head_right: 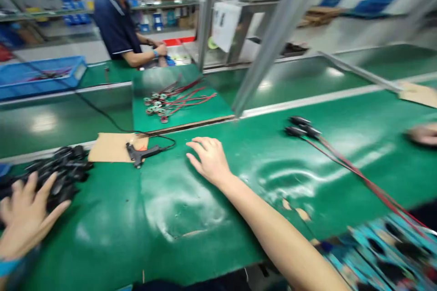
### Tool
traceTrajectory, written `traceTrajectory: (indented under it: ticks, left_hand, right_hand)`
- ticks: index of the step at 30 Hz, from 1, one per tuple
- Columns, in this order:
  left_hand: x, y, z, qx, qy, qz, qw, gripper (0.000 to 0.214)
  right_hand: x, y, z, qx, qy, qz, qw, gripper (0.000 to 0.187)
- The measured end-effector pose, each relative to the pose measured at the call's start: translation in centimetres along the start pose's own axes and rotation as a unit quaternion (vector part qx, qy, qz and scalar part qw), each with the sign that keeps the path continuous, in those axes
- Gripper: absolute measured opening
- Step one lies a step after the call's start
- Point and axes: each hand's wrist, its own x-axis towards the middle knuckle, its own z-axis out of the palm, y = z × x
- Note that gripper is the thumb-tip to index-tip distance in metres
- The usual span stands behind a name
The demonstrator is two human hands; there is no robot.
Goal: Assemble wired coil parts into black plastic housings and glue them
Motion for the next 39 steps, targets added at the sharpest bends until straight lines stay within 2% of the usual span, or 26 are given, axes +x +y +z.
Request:
traceTrajectory:
  ticks: [2,5,7,9,11,14,17,19,21,24,26,29,34,35,37,39]
  left_hand:
    - [2.6,1.1,-0.2,-0.007,0.020,-0.011,1.000,0.068]
    - [9.0,1.1,0.0,-0.032,-0.011,-0.031,0.999,0.067]
    - [12.5,0.4,0.4,-0.041,-0.058,-0.055,0.996,0.068]
    - [14.5,-0.1,0.9,-0.053,-0.117,-0.049,0.990,0.070]
    - [14.9,-0.4,1.3,-0.066,-0.146,-0.020,0.987,0.071]
    - [13.7,-1.0,1.8,-0.079,-0.160,0.034,0.983,0.069]
    - [11.3,-1.5,1.6,-0.078,-0.175,0.067,0.979,0.066]
    - [9.3,-1.5,1.1,-0.068,-0.148,0.064,0.985,0.071]
    - [7.0,-1.0,0.3,-0.063,-0.095,0.078,0.990,0.074]
    - [3.7,0.3,-1.1,-0.058,-0.052,0.127,0.989,0.065]
    - [2.0,1.4,-1.9,-0.033,-0.049,0.130,0.990,0.057]
    - [0.6,3.0,-2.2,0.022,-0.046,0.126,0.991,0.052]
    - [0.6,5.3,-0.6,0.078,-0.009,0.168,0.983,0.044]
    - [0.7,5.7,-0.2,0.081,-0.002,0.186,0.979,0.039]
    - [1.2,6.6,0.6,0.073,0.006,0.233,0.970,0.032]
    - [1.5,7.4,1.0,0.056,0.013,0.269,0.961,0.034]
  right_hand:
    - [2.2,0.3,1.0,0.031,0.003,-0.021,0.999,0.028]
    - [6.5,0.6,3.2,0.062,0.001,-0.035,0.997,0.032]
    - [9.1,0.7,4.6,0.066,-0.002,-0.036,0.997,0.034]
    - [11.1,0.7,5.5,0.061,-0.006,-0.035,0.998,0.037]
    - [12.2,0.9,6.1,0.050,-0.012,-0.032,0.998,0.039]
    - [13.0,1.2,7.0,0.036,-0.016,-0.022,0.999,0.042]
    - [13.5,1.2,8.0,0.028,-0.017,-0.008,0.999,0.043]
    - [13.8,1.3,8.3,0.027,-0.024,-0.004,0.999,0.042]
    - [14.0,1.5,8.3,0.029,-0.038,-0.007,0.999,0.039]
    - [13.5,1.7,7.2,0.044,-0.067,-0.029,0.996,0.036]
    - [12.2,1.8,6.0,0.061,-0.088,-0.050,0.993,0.035]
    - [8.7,1.7,4.1,0.081,-0.112,-0.065,0.988,0.034]
    - [1.2,-0.2,1.1,0.084,-0.184,-0.072,0.977,0.029]
    - [0.2,-0.7,0.6,0.082,-0.200,-0.067,0.974,0.031]
    - [-1.2,-1.3,-0.3,0.074,-0.224,-0.047,0.971,0.048]
    - [-1.9,-1.3,-1.2,0.069,-0.238,-0.021,0.969,0.062]
